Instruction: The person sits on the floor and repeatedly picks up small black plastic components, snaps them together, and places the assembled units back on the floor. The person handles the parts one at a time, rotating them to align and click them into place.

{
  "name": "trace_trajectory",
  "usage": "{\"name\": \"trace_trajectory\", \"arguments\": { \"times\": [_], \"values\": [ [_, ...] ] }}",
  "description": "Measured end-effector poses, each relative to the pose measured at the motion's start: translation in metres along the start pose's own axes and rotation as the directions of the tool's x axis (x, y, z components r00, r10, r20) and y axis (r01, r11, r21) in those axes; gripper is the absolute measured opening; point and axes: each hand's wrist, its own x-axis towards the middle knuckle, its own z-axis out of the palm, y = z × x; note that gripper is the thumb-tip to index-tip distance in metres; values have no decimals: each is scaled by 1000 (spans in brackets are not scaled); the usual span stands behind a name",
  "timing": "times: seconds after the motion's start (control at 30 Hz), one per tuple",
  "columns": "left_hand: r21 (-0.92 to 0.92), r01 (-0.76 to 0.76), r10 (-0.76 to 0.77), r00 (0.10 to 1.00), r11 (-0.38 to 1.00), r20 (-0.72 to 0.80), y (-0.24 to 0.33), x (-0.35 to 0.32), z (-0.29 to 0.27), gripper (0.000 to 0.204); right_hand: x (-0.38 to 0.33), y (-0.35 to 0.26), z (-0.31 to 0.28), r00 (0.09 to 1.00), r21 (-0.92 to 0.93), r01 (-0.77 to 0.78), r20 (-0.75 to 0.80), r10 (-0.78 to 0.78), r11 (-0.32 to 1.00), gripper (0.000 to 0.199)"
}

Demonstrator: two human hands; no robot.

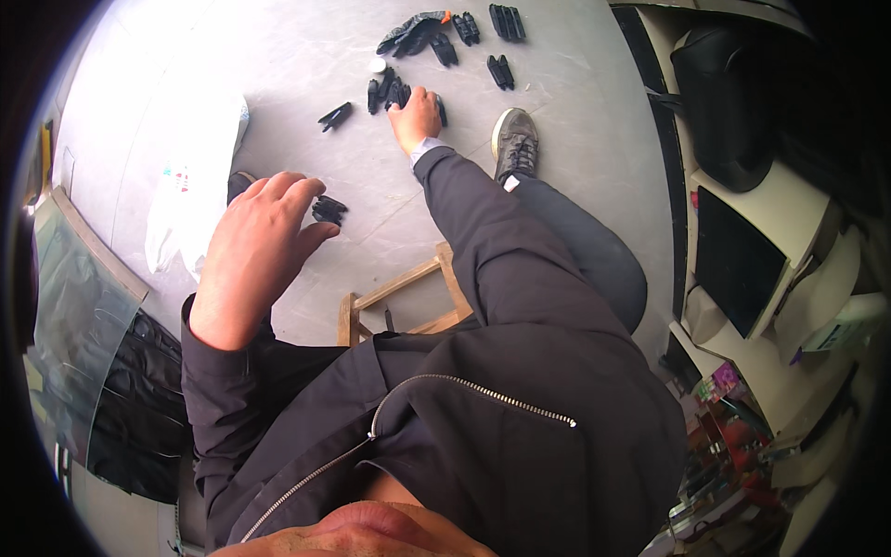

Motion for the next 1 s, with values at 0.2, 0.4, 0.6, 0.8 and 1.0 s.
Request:
{"name": "trace_trajectory", "arguments": {
  "times": [0.2, 0.4, 0.6, 0.8, 1.0],
  "values": [
    [5, -13, 13, 1000, 1000, 8, 6, 5, 1, 42, 86, 22, -58, 971, -61, 122, -201, -132, 991, 41],
    [8, 1, -1, 1000, 1000, 23, 7, 10, 0, 42, 175, 110, -140, 963, -328, 25, -247, -111, 944, 42],
    [28, 14, -16, 999, 1000, 43, 2, 16, 7, 38, 193, 175, -152, 994, -482, -28, -105, -26, 876, 48],
    [25, -6, 6, 1000, 1000, 18, 3, 23, 11, 35, 205, 186, -134, 999, -526, -5, -45, -22, 851, 49],
    [12, 31, -32, 997, 999, 66, 2, 18, 8, 41, 194, 170, -140, 948, -434, -18, -295, -123, 901, 46]
  ]
}}
